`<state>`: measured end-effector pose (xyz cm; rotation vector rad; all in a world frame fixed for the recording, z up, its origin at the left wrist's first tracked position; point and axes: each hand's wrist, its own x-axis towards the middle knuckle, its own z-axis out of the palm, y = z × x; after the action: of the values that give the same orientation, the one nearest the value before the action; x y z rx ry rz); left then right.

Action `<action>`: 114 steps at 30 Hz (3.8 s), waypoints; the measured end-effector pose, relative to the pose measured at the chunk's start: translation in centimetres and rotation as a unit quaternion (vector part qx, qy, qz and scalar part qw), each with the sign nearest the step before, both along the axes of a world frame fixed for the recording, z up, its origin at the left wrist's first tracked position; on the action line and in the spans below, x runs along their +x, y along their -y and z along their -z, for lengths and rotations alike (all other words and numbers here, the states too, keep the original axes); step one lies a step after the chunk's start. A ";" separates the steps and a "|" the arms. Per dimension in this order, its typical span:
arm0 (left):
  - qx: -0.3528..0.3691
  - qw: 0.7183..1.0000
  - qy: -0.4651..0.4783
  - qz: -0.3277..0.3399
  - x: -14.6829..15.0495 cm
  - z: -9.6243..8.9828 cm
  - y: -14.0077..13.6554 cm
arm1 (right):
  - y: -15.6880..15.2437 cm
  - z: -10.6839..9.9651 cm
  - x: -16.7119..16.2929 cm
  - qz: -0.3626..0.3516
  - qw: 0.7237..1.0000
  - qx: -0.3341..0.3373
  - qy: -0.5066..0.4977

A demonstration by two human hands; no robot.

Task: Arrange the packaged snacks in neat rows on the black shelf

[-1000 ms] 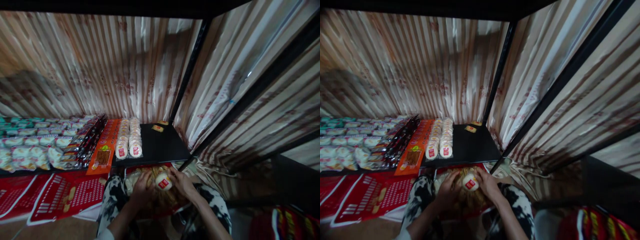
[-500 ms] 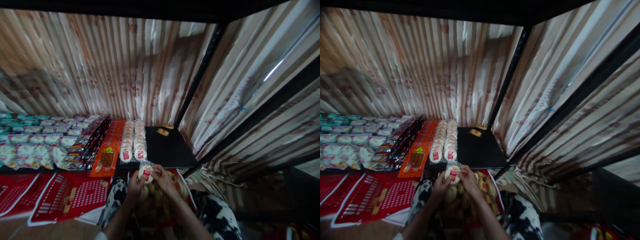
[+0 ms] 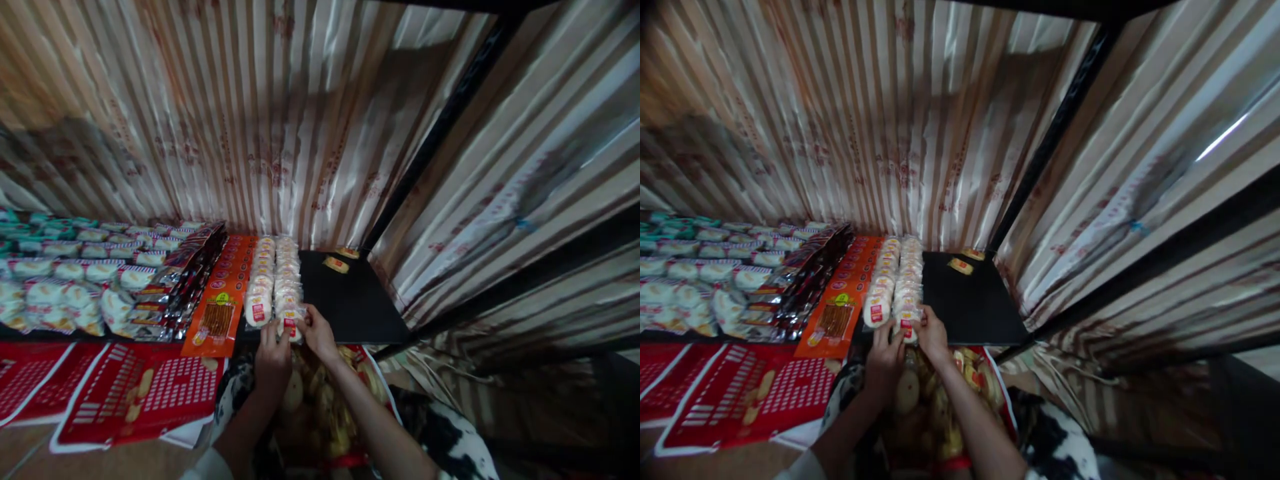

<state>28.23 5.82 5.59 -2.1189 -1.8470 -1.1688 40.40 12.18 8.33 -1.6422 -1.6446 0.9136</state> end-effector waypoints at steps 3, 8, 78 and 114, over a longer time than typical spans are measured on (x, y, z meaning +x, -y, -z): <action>0.008 0.999 -0.032 0.012 0.3 0.0 -0.7 | -0.3 -0.2 -0.2 0.009 0.997 0.030 0.072; -0.006 0.999 -0.042 0.014 1.0 0.7 -1.2 | -0.7 0.4 -0.2 0.020 0.995 0.055 0.080; 0.010 1.000 -0.002 -0.021 2.5 2.6 -4.4 | -18.7 -2.9 -4.5 -0.203 0.894 0.364 0.163; -0.064 0.983 0.137 -0.102 -4.4 -0.3 -3.9 | 4.3 2.5 -3.4 -0.109 0.971 0.210 0.020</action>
<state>23.86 9.70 5.90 -1.8451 -2.2527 -1.3821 37.01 7.88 5.82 -1.2168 -1.9169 0.5805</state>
